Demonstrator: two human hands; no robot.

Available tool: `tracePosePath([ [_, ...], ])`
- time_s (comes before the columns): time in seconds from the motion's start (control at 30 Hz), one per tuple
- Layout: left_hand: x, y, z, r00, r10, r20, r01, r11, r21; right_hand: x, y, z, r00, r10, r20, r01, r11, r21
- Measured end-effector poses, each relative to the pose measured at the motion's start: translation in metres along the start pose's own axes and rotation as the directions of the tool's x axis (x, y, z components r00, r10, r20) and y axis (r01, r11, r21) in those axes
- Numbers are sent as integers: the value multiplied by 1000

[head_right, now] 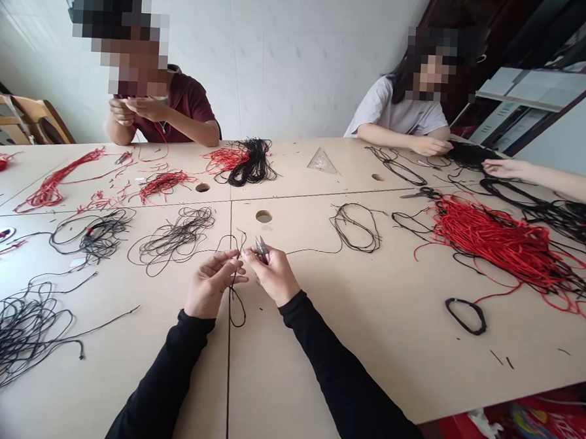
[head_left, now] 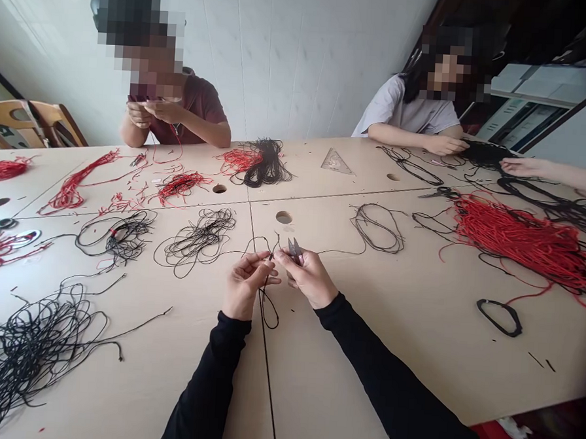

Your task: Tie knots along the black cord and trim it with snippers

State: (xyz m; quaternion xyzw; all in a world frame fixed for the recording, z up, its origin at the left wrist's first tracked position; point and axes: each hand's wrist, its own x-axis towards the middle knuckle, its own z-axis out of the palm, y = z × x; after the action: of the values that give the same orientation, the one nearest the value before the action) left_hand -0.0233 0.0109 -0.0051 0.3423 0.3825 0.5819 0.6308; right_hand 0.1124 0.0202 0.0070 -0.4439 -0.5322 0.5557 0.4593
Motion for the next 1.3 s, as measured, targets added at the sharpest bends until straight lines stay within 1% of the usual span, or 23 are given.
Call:
tracePosePath([
  [0.13,-1,1,1,1000,-18,11,18,1000,23,0,-3,-4,1000,18,9,-18,1000,25],
  [0.33,-1,2,2,1000,-6,15,5,998,66,-1,-4,-2,999,40,-9,-39,997,73],
  [0.53,-1,2,4,998,43,42,-46,996,81,0,-3,0,999,24,-29,-22,996,84],
  [0.67,-1,2,5,996,82,40,-85,993,84,-1,-3,0,998,14,-53,-10,997,75],
  [0.77,-2,4,5,997,66,45,-70,993,90,-1,-4,0,998,16,-58,-12,997,78],
  [0.97,-3,5,6,998,-28,63,23,996,89,-1,-8,-1,998,31,-46,-25,991,130],
  [1.07,-3,3,6,997,-33,72,24,993,113,-1,-9,0,999,26,-20,-23,990,139],
  [1.2,-2,1,5,999,14,32,-19,988,154,-2,-7,1,998,65,15,-66,993,95],
  [1.3,-1,2,4,999,44,-28,-39,987,157,-2,-4,0,998,54,18,-55,998,18],
])
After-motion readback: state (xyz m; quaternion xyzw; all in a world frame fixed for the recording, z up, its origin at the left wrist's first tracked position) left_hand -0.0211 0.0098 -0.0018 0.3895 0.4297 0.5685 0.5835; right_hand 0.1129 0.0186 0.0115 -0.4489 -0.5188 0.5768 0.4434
